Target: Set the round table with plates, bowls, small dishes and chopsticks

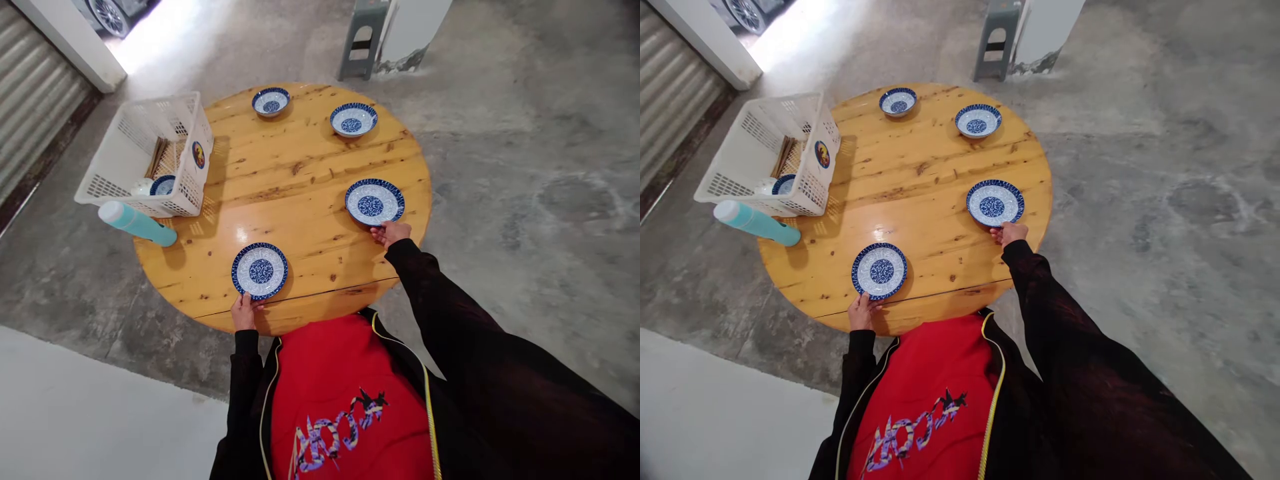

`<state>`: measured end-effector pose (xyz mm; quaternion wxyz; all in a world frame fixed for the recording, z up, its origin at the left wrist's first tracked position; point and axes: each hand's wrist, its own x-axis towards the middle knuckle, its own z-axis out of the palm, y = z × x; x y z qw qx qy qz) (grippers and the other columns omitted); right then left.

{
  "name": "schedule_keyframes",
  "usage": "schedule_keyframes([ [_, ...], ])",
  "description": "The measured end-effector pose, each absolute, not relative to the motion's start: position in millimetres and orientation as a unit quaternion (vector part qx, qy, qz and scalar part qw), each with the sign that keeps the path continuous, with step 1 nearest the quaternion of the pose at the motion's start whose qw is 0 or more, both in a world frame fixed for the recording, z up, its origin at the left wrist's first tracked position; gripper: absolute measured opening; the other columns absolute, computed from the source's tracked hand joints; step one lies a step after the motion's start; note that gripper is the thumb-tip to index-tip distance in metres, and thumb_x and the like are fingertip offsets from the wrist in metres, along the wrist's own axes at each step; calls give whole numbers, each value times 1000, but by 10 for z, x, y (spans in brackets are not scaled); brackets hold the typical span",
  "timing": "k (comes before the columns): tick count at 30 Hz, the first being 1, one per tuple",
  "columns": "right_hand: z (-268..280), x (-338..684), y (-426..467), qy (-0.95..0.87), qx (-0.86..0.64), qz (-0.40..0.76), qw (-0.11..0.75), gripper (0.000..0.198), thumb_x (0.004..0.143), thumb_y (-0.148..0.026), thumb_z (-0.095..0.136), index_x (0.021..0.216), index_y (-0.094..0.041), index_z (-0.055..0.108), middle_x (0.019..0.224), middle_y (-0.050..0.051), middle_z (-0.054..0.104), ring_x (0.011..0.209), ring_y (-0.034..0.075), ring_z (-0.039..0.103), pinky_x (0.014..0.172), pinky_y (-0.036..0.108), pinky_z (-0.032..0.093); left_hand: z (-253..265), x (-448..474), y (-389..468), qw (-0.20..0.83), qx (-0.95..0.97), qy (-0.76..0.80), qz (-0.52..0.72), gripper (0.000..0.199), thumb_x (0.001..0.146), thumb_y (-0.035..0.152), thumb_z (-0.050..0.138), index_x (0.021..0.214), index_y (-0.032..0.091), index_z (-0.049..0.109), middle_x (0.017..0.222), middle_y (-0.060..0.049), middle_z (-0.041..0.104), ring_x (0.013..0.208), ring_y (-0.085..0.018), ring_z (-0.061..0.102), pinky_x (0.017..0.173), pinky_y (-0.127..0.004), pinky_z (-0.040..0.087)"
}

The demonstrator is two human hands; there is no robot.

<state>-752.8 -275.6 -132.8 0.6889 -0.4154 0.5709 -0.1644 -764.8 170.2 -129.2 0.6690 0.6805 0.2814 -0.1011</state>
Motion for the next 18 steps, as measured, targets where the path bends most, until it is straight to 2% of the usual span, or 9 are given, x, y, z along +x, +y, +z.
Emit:
schedule_keyframes([
  [7, -1284, -7605, -2685, 581, -416, -158, 681, 17, 91, -4, 59, 82, -16, 53, 51, -2, 59, 41, 11, 60, 40, 14, 50, -1286, -7643, 1687, 675, 672, 288, -98, 33, 69, 45, 71, 81, 18, 54, 61, 1, 63, 59, -22, 72, 49, -26, 51],
  [12, -1247, -7621, -2651, 580, -413, -165, 683, 15, 91, -3, 53, 83, -15, 55, 48, -2, 58, 41, 11, 60, 38, 15, 50, -1319, -7632, 1699, 690, 658, 289, -83, 28, 69, 38, 70, 80, 17, 55, 61, 0, 65, 55, -19, 71, 47, -23, 51],
  [18, -1233, -7610, -2616, 577, -406, -167, 689, 13, 89, -4, 59, 85, -16, 55, 47, -4, 56, 39, 10, 58, 41, 13, 50, -1293, -7618, 1674, 694, 654, 291, -76, 24, 69, 34, 67, 81, 16, 56, 59, 1, 65, 51, -17, 68, 44, -22, 51],
])
